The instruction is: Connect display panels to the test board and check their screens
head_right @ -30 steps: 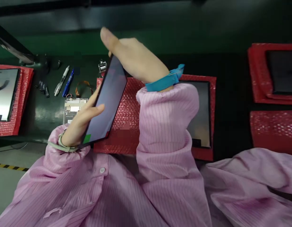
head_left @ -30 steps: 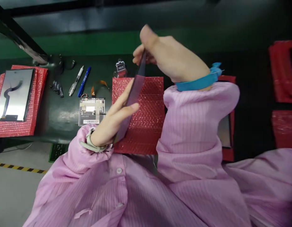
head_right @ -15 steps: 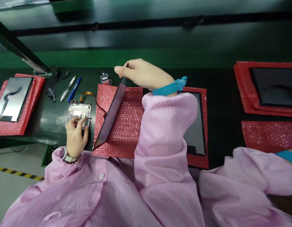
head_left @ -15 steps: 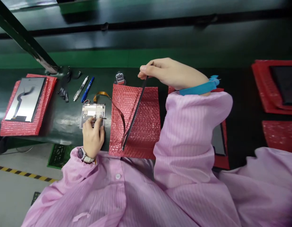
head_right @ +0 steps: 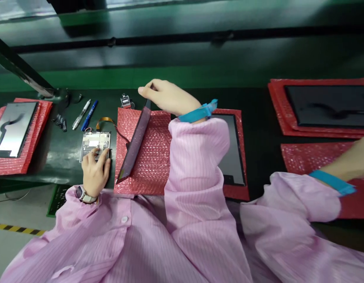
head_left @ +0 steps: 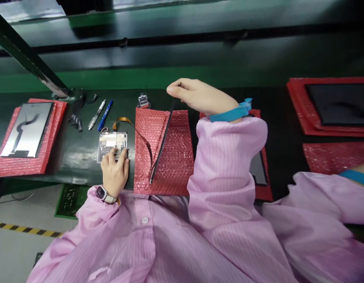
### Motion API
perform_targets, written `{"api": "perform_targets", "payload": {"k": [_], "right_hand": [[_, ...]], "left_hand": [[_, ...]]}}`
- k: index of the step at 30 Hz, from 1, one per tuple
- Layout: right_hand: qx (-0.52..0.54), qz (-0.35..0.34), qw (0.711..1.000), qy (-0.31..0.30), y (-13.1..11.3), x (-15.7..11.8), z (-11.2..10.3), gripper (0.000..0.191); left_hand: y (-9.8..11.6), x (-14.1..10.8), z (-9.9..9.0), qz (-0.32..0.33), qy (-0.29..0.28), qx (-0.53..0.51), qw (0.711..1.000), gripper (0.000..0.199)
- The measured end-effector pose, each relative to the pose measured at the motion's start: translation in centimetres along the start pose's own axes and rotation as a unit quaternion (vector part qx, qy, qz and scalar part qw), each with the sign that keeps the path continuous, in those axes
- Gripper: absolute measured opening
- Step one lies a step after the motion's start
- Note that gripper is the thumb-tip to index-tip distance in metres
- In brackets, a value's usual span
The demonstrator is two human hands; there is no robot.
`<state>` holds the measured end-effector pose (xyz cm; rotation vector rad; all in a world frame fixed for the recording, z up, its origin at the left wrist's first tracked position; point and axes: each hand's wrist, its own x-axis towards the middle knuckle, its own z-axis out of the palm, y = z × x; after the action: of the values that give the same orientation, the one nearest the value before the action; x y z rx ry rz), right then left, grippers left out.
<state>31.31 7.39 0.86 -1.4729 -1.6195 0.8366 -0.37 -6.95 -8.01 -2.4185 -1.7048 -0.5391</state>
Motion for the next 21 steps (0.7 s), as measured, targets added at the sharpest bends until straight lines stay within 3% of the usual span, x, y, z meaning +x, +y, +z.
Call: {"api": "perform_targets", "payload": {"k": [2, 4, 7, 12, 17, 21], "right_hand": [[0.002, 0.054, 0.999, -0.004, -0.9, -1.1, -0.3, 0.023], [0.009, 0.121, 0.993, 0.015, -1.3, -2.6, -1.0, 0.016], [0.01, 0.196, 0.979, 0.059, -0.8, -5.1, -2.6, 0.032], [0.106, 0.231, 0.961, 0.106, 2.3, -7.2, -3.8, 0.04], [0.151, 0.227, 0.955, 0.117, 4.2, -5.6, -0.7, 0.028], [0.038, 0.232, 0.968, 0.093, 4.8, -4.1, 2.0, 0.025]], "left_hand": [[-0.2, -0.1, -0.2, 0.048, 0.01, -0.029, 0.998, 0.044], [-0.4, -0.1, -0.3, 0.144, -0.013, -0.075, 0.987, 0.051], [-0.6, 0.1, -0.4, 0.24, -0.075, -0.109, 0.962, 0.055], [-0.5, 0.6, -0.3, 0.223, -0.105, -0.12, 0.962, 0.052], [-0.6, 1.6, -0.1, 0.207, -0.109, -0.128, 0.964, 0.053], [-0.6, 2.0, 0.1, 0.191, -0.105, -0.159, 0.963, 0.055]]}}
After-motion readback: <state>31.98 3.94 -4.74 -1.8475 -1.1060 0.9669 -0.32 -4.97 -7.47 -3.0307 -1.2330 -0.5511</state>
